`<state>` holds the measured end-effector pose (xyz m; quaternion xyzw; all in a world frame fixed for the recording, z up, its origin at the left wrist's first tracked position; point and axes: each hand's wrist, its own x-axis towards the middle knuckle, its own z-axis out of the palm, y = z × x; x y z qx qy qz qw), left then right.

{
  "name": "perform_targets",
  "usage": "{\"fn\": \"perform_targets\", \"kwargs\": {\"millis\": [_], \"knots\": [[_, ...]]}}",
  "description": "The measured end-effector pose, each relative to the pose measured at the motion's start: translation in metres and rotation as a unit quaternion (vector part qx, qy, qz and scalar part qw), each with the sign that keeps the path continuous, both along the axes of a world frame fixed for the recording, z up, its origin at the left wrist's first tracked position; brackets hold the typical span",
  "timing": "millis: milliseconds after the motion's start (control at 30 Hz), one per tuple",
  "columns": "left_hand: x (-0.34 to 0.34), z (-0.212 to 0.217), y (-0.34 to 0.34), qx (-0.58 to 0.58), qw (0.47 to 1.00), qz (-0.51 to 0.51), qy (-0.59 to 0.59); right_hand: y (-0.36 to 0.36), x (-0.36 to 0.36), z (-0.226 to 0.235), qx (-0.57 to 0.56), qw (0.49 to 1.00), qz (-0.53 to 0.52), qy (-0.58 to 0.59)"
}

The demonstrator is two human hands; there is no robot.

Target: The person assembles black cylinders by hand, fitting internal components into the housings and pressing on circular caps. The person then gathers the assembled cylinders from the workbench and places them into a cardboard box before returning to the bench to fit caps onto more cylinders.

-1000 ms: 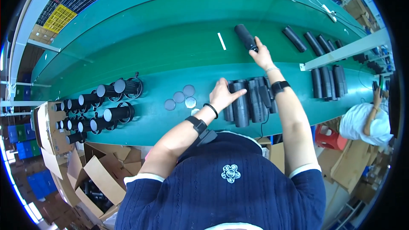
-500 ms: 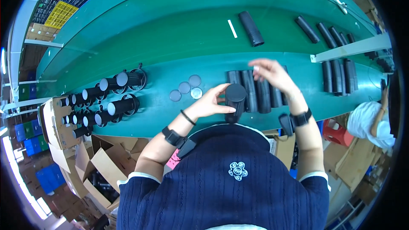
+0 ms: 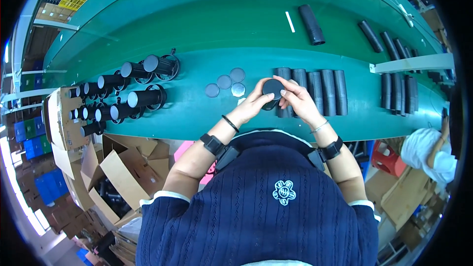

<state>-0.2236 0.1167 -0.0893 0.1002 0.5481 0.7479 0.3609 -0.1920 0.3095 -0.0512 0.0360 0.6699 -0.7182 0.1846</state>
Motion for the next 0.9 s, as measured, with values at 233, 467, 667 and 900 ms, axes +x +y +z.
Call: {"fn": "perform_targets", "kwargs": {"millis": [233,467,667,900], "knots": [[0.005,0.000,0.003,0.013,1.000,0.023,-0.012,-0.013,0.004,-0.001,-0.028,0.999,-0.043,-0.011],[0.008,0.000,0.002,-0.076,0.986,-0.008,0.147,-0.005,0.004,0.005,-0.085,0.993,-0.040,-0.073],[-0.001,0.001,-0.005,-0.136,0.944,0.004,0.300,0.003,0.009,0.007,0.152,0.978,0.082,0.120],[0.001,0.001,-0.001,-0.168,0.928,0.040,0.329,-0.022,0.007,0.013,0.161,0.976,-0.012,0.145]]}}
